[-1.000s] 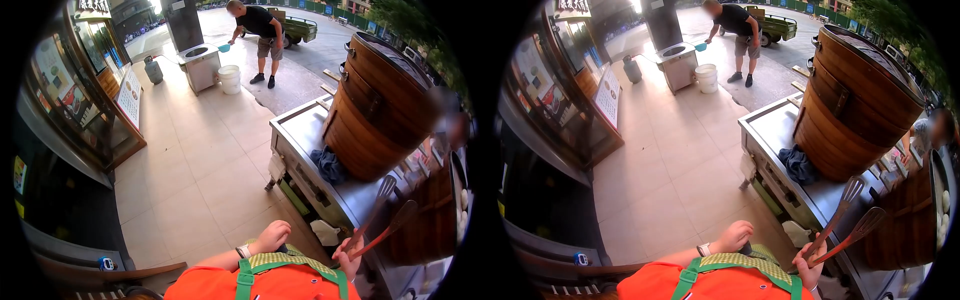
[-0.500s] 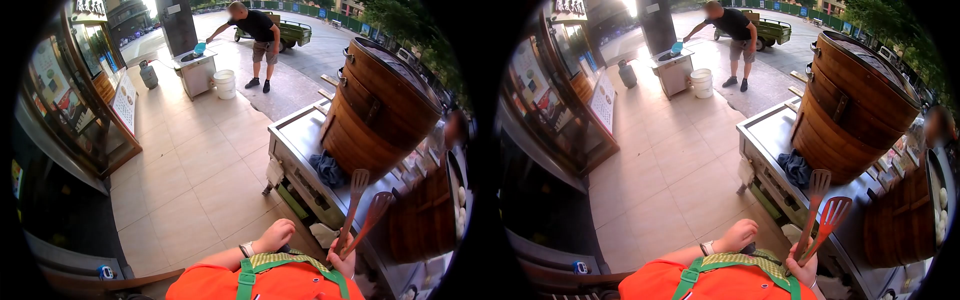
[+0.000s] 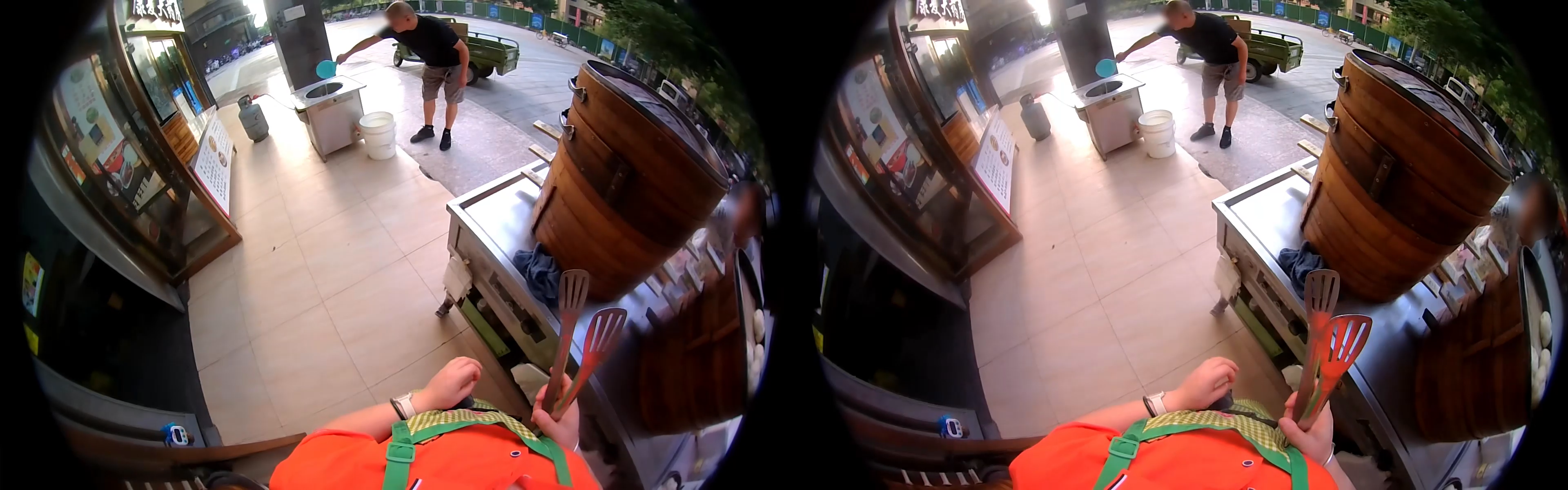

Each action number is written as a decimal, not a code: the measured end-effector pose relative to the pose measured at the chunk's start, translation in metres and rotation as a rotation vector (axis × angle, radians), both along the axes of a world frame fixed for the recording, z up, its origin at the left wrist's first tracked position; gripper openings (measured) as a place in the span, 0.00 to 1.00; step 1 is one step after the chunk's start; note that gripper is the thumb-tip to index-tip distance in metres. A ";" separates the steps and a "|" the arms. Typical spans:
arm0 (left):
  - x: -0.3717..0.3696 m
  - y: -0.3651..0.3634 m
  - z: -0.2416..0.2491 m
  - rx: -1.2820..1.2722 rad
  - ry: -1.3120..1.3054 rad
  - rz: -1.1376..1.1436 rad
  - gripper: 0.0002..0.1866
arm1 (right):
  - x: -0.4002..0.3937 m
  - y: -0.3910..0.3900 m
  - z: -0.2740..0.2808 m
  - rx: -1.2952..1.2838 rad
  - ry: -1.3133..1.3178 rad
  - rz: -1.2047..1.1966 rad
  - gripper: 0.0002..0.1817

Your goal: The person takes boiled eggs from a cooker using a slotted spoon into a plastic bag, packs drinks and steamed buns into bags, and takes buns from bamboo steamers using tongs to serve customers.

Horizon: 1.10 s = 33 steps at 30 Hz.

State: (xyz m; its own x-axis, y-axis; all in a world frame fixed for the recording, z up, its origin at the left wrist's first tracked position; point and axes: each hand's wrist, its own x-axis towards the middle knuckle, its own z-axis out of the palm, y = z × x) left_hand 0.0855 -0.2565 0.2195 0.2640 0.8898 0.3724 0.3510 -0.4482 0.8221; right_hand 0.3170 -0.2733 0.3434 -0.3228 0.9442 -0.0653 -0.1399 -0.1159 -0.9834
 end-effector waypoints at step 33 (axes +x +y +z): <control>0.097 0.010 -0.003 0.013 0.080 -0.468 0.05 | 0.072 -0.065 -0.011 -0.036 0.166 -0.246 0.36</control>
State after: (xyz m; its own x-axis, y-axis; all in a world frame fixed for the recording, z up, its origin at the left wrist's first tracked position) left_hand 0.1824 -0.2464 0.2165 0.6635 0.6639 0.3449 0.1707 -0.5832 0.7942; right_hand 0.3893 -0.3384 0.3324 -0.0941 0.9934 -0.0652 -0.3268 -0.0927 -0.9405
